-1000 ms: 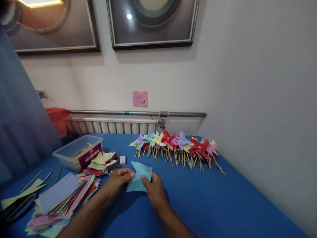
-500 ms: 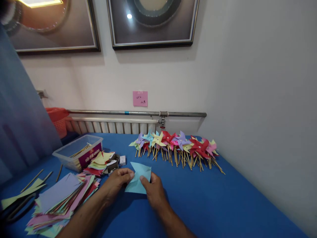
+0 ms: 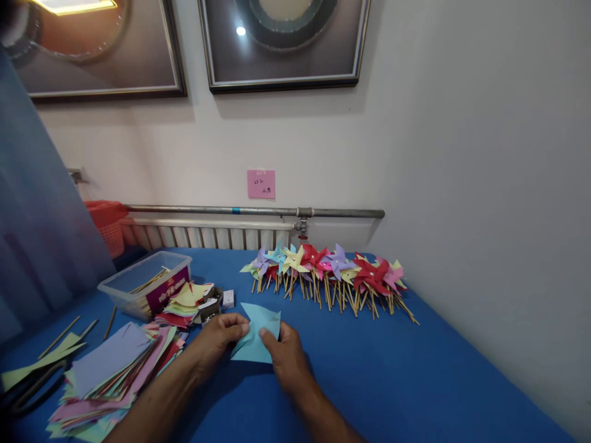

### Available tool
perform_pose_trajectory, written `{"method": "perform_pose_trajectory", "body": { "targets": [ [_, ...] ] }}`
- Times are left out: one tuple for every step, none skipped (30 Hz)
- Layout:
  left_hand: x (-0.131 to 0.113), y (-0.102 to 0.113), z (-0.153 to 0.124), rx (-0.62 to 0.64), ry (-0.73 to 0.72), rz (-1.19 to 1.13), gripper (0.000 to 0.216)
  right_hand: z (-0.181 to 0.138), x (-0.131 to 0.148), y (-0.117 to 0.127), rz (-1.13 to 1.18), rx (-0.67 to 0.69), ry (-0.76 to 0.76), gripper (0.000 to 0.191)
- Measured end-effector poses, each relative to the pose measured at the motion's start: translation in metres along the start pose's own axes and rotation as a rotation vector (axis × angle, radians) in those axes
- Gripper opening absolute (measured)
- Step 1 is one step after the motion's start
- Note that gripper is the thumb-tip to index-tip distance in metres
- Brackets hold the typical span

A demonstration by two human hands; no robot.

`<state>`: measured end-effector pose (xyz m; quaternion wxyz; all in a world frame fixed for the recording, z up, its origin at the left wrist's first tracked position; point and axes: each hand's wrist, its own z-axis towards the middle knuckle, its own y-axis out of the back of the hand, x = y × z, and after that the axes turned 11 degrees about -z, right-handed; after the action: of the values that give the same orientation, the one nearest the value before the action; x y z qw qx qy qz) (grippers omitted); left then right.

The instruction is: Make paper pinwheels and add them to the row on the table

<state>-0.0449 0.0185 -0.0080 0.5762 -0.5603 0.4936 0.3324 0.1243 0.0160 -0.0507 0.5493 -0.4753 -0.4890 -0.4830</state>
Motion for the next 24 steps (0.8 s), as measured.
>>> {"method": "perform_pose_trajectory", "body": {
  "targets": [
    [-0.001, -0.001, -0.001, 0.001, 0.0, -0.001, 0.039, 0.0, 0.0, 0.0, -0.001, 0.003, 0.0, 0.049],
    [-0.002, -0.001, -0.001, 0.0, 0.004, -0.005, 0.039, 0.0, 0.0, 0.0, -0.003, 0.005, 0.0, 0.049],
    [-0.002, -0.001, -0.002, -0.004, 0.01, -0.011, 0.039, 0.0, 0.0, 0.0, -0.004, 0.006, -0.001, 0.05],
    [-0.003, -0.002, -0.002, -0.009, 0.015, -0.017, 0.04, 0.0, 0.0, 0.0, -0.004, 0.009, -0.001, 0.05],
    [-0.003, -0.002, -0.003, -0.011, 0.019, -0.024, 0.04, 0.0, 0.001, 0.0, -0.004, 0.013, 0.0, 0.051],
    [-0.003, -0.003, -0.003, -0.011, 0.024, -0.033, 0.04, -0.001, 0.001, 0.0, -0.003, 0.015, 0.0, 0.051],
    [-0.004, -0.003, -0.003, -0.004, 0.029, -0.043, 0.041, -0.001, 0.001, 0.0, -0.002, 0.018, -0.001, 0.051],
    [-0.004, -0.004, -0.003, 0.003, 0.03, -0.056, 0.041, -0.001, 0.001, 0.0, -0.002, 0.019, -0.003, 0.051],
    [-0.005, -0.004, -0.004, 0.009, 0.03, -0.07, 0.041, -0.001, 0.001, 0.0, -0.003, 0.019, -0.005, 0.052],
    [-0.005, -0.005, -0.004, 0.009, 0.03, -0.083, 0.042, -0.001, 0.002, 0.0, -0.005, 0.022, -0.005, 0.053],
    [-0.006, -0.005, -0.005, 0.004, 0.031, -0.094, 0.043, -0.001, 0.002, 0.0, -0.009, 0.027, -0.004, 0.053],
    [-0.007, -0.006, -0.005, -0.002, 0.035, -0.102, 0.043, -0.001, 0.003, 0.0, -0.011, 0.033, -0.001, 0.053],
    [-0.008, -0.007, -0.006, -0.008, 0.041, -0.107, 0.044, -0.001, 0.003, 0.0, -0.011, 0.038, 0.003, 0.053],
    [-0.009, -0.008, -0.007, -0.01, 0.048, -0.11, 0.044, -0.002, 0.004, 0.0, -0.007, 0.041, 0.006, 0.053],
    [-0.01, -0.009, -0.008, -0.01, 0.052, -0.113, 0.044, -0.002, 0.005, -0.001, 0.0, 0.043, 0.007, 0.053],
    [-0.012, -0.009, -0.009, -0.012, 0.054, -0.115, 0.045, -0.002, 0.005, -0.001, 0.007, 0.045, 0.005, 0.053],
    [-0.013, -0.01, -0.01, -0.017, 0.052, -0.116, 0.045, -0.003, 0.006, -0.002, 0.015, 0.043, 0.001, 0.052],
    [-0.014, -0.011, -0.012, -0.024, 0.051, -0.116, 0.046, -0.003, 0.006, -0.002, 0.021, 0.042, -0.004, 0.052],
    [-0.015, -0.012, -0.012, -0.027, 0.049, -0.116, 0.047, -0.004, 0.006, -0.002, 0.023, 0.042, -0.01, 0.052],
    [-0.015, -0.012, -0.013, -0.026, 0.052, -0.118, 0.047, -0.004, 0.006, -0.003, 0.024, 0.039, -0.014, 0.052],
    [-0.015, -0.012, -0.013, -0.022, 0.053, -0.121, 0.047, -0.004, 0.006, -0.002, 0.022, 0.028, -0.017, 0.052],
    [-0.014, -0.012, -0.012, -0.018, 0.049, -0.122, 0.047, -0.003, 0.005, -0.002, 0.02, 0.012, -0.018, 0.052],
    [-0.013, -0.012, -0.011, -0.015, 0.035, -0.118, 0.047, -0.003, 0.005, -0.002, 0.017, -0.007, -0.02, 0.053],
    [-0.011, -0.011, -0.009, -0.016, 0.015, -0.106, 0.046, -0.002, 0.004, -0.001, 0.012, -0.023, -0.021, 0.053]
  ]
}}
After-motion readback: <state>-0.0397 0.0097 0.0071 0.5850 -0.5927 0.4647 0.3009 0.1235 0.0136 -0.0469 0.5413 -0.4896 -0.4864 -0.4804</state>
